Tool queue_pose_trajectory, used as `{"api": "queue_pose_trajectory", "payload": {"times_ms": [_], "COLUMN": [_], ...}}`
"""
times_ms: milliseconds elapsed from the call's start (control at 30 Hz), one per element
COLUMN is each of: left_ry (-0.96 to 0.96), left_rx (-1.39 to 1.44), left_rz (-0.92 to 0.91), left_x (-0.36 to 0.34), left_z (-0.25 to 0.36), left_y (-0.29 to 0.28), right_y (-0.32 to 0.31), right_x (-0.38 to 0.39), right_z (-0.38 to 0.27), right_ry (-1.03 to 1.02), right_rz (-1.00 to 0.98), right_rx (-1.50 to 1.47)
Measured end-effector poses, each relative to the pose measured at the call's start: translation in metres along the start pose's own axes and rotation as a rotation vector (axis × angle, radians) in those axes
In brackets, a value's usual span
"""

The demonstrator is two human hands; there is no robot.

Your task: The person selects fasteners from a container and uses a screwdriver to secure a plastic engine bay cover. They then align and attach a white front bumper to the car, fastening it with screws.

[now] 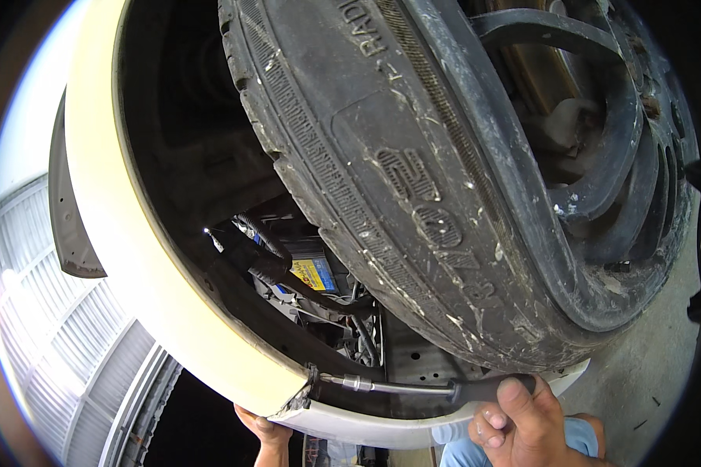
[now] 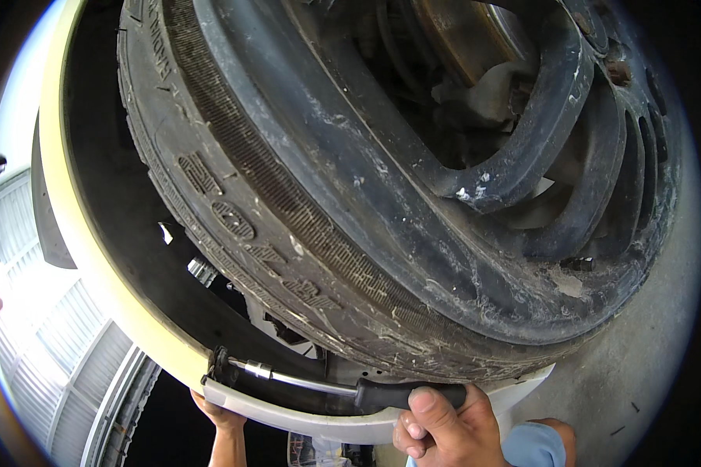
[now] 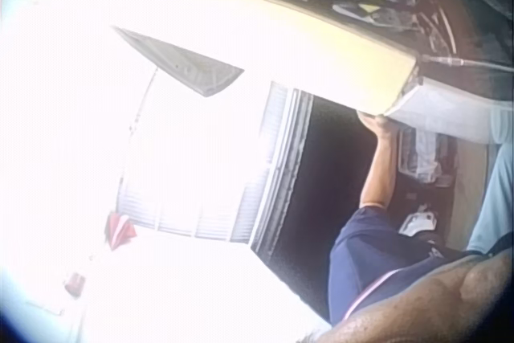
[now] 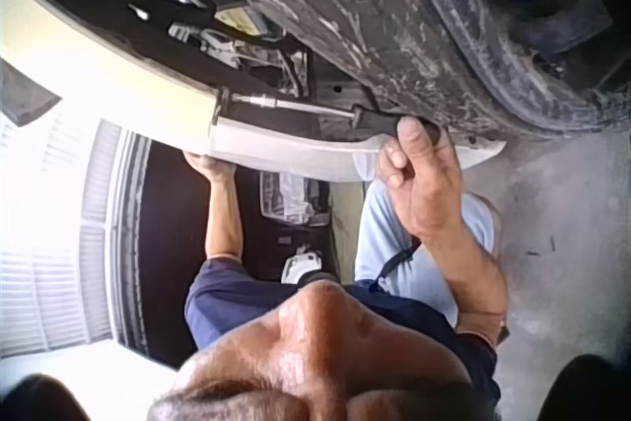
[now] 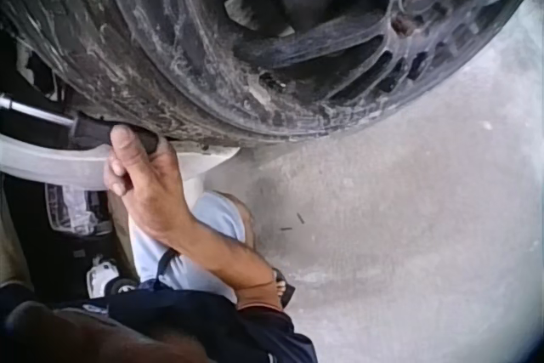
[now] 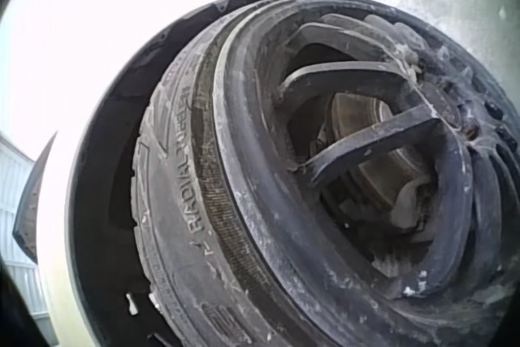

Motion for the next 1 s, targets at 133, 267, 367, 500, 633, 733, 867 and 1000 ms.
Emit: {"api": "queue_pose_trajectory", "payload": {"times_ms": [133, 267, 367, 500, 633, 733, 867, 1000], "left_ry": [-0.008, -0.002, -0.012, -0.013, 0.006, 0.030, 0.028, 0.023], "left_rx": [-0.002, 0.001, 0.007, -0.002, 0.000, -0.011, -0.013, -0.007], "left_rz": [0.000, 0.017, 0.014, 0.027, -0.005, 0.009, -0.022, 0.024], "left_x": [0.001, 0.001, -0.002, -0.004, -0.006, -0.005, -0.005, -0.005], "left_z": [0.000, 0.002, 0.000, 0.001, 0.000, -0.002, -0.007, -0.008], "left_y": [0.001, 0.002, 0.004, 0.005, 0.010, 0.007, 0.003, -0.002], "right_y": [-0.001, -0.004, -0.014, -0.012, -0.006, -0.011, -0.013, -0.003], "right_x": [-0.001, 0.004, 0.004, 0.004, 0.010, 0.016, 0.009, 0.005], "right_z": [0.000, 0.004, -0.001, 0.003, 0.002, 0.011, -0.005, -0.003], "right_ry": [0.019, 0.226, 0.211, 0.055, -0.070, 0.193, 0.192, -0.046], "right_rz": [-0.061, -0.097, -0.032, 0.032, 0.034, -0.001, -0.051, 0.057], "right_rx": [0.020, -0.005, 0.090, 0.124, 0.134, -0.111, 0.176, 0.377]}}
Point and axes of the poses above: each hand's wrist, its own x-axis away from the middle knuckle, its own y-axis out of the palm, z = x × y, the point moved 9 cm from there along -x, towards the middle knuckle, and after that the axes turned 14 degrees about -z, right-handed, at the moved point
